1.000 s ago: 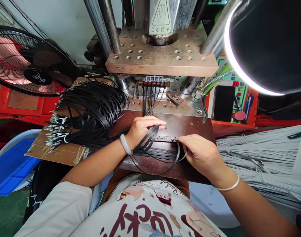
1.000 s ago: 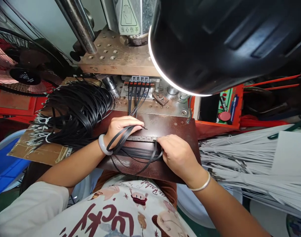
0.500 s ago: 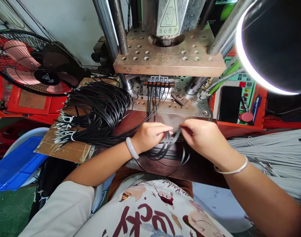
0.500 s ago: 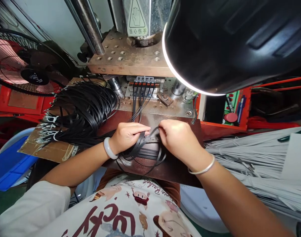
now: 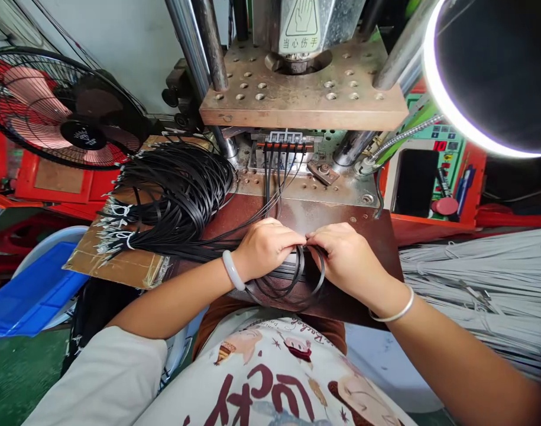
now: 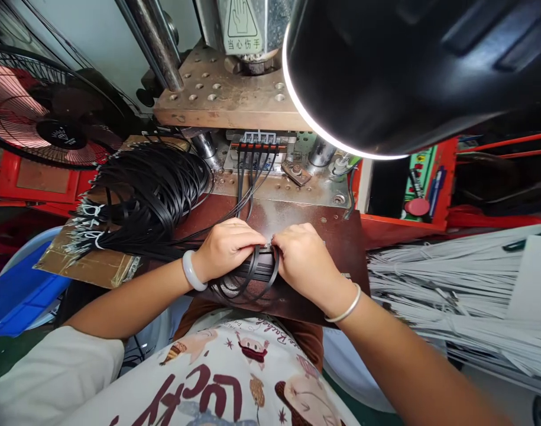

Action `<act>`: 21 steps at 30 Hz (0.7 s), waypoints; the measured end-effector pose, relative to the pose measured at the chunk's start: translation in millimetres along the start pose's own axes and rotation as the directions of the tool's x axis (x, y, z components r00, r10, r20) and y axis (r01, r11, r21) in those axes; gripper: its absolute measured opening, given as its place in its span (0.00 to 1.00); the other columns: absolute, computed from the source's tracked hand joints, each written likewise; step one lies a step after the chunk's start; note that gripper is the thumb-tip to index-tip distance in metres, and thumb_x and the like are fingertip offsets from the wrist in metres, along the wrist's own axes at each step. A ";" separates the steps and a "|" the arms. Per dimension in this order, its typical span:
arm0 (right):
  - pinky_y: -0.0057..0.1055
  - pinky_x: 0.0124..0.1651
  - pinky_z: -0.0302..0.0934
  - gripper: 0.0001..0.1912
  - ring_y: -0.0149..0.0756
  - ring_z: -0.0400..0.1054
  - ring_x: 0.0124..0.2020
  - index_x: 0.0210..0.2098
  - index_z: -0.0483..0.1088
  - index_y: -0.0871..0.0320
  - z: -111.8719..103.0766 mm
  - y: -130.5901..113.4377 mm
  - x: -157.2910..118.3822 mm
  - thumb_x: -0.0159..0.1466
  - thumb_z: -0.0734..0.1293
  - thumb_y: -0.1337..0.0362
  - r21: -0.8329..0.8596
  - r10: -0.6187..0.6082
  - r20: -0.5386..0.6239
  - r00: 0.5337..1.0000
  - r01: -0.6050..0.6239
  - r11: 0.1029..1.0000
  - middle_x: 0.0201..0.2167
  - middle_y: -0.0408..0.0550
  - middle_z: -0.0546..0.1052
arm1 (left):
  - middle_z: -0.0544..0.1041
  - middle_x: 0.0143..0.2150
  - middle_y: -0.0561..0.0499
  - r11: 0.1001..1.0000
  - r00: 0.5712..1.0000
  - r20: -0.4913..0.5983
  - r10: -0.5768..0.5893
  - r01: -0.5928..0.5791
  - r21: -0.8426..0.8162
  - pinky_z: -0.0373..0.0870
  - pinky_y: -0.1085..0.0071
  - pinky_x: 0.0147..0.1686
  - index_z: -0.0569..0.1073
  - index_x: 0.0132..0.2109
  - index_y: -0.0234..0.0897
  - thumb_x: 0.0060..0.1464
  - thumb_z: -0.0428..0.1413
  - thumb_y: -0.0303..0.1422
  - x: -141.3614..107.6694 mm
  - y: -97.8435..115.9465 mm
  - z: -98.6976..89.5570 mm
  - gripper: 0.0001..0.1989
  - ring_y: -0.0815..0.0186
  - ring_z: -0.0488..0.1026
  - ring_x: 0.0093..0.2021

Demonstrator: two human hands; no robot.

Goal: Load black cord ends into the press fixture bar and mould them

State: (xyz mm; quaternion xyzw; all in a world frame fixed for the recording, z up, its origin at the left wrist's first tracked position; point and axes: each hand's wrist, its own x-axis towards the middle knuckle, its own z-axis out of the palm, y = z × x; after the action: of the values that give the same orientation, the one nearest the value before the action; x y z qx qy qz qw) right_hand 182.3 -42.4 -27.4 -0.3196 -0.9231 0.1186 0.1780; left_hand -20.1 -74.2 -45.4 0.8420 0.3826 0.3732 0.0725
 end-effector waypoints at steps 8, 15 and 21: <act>0.35 0.41 0.59 0.12 0.40 0.70 0.35 0.29 0.72 0.62 7.2 -8.2 -8.4 0.66 0.60 0.71 -0.131 -0.086 -0.110 0.990 0.072 0.989 0.32 0.54 0.79 | 0.80 0.35 0.46 0.960 0.978 0.130 0.165 -0.189 0.206 0.70 0.66 0.41 0.75 0.39 0.31 0.66 0.43 0.26 6.9 19.2 -8.0 0.16 0.65 0.77 0.37; 0.35 0.40 0.58 0.09 0.41 0.68 0.36 0.34 0.72 0.61 15.7 -9.7 -13.5 0.64 0.60 0.72 -0.041 0.049 -0.047 0.998 -0.051 0.998 0.33 0.53 0.77 | 0.82 0.37 0.49 0.997 0.998 0.030 0.058 -0.059 0.057 0.72 0.68 0.41 0.76 0.42 0.33 0.63 0.49 0.25 3.4 8.7 -3.8 0.10 0.67 0.77 0.36; 0.35 0.40 0.55 0.04 0.41 0.64 0.39 0.36 0.68 0.60 11.2 -8.4 -1.1 0.63 0.62 0.67 0.166 0.119 -0.082 0.990 -0.104 0.981 0.35 0.51 0.73 | 0.81 0.36 0.51 0.997 0.996 -0.037 -0.075 0.074 -0.029 0.73 0.74 0.40 0.77 0.40 0.34 0.61 0.52 0.25 6.1 8.3 -5.9 0.08 0.69 0.78 0.36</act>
State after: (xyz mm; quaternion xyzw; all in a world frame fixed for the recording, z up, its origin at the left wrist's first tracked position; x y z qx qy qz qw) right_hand 174.0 -50.7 -35.0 -0.3606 -0.8820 0.1878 0.2382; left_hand -16.6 -76.7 -34.3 0.8187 0.4100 0.3916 0.0907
